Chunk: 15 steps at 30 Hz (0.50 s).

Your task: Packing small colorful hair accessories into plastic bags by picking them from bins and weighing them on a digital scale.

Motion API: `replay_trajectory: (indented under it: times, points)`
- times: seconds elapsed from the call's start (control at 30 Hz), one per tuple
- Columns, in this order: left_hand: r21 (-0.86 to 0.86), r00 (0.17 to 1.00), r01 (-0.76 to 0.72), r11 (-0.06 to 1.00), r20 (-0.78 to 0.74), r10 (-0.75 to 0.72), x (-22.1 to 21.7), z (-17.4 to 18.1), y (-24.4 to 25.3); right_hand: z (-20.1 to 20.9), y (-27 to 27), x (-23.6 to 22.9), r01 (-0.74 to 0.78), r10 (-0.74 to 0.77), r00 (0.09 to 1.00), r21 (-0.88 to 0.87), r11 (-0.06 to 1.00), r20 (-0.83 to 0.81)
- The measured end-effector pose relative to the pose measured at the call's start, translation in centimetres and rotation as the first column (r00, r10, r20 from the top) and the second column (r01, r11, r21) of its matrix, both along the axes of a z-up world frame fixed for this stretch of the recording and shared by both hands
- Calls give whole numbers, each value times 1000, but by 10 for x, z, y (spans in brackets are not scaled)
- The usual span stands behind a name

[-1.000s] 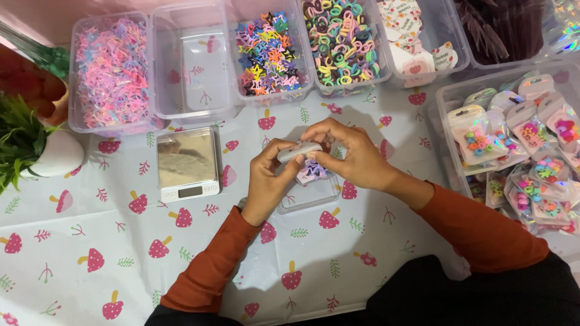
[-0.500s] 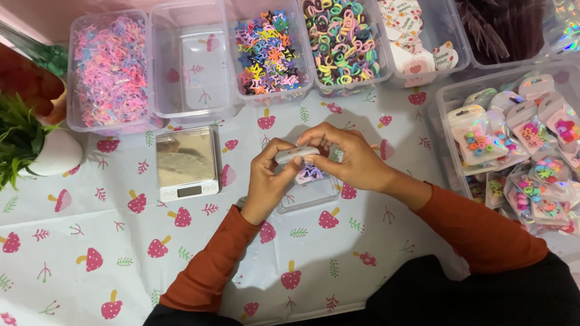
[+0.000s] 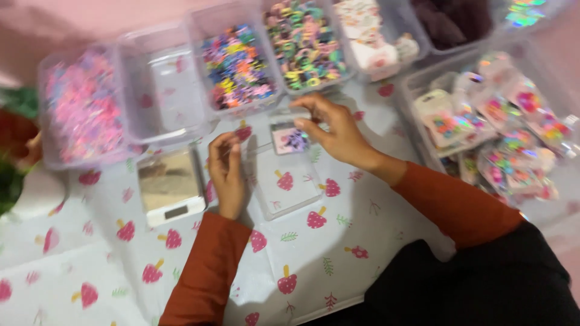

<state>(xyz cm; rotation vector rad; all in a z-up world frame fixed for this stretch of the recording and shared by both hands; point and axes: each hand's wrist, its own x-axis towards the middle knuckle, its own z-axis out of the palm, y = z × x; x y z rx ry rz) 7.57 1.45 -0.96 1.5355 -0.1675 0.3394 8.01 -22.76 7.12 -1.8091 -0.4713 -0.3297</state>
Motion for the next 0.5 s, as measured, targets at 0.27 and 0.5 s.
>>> replay_trajectory:
  times: [0.27,0.5]
  points:
    - [280,990,124,952,35,-140,-4,8,-4,24,-61,25,104,-139,983,260,960,120]
    - [360,988,157,920,-45,-150,-2,5,0,102,-186,-48,327,-326,943,-2,945,57]
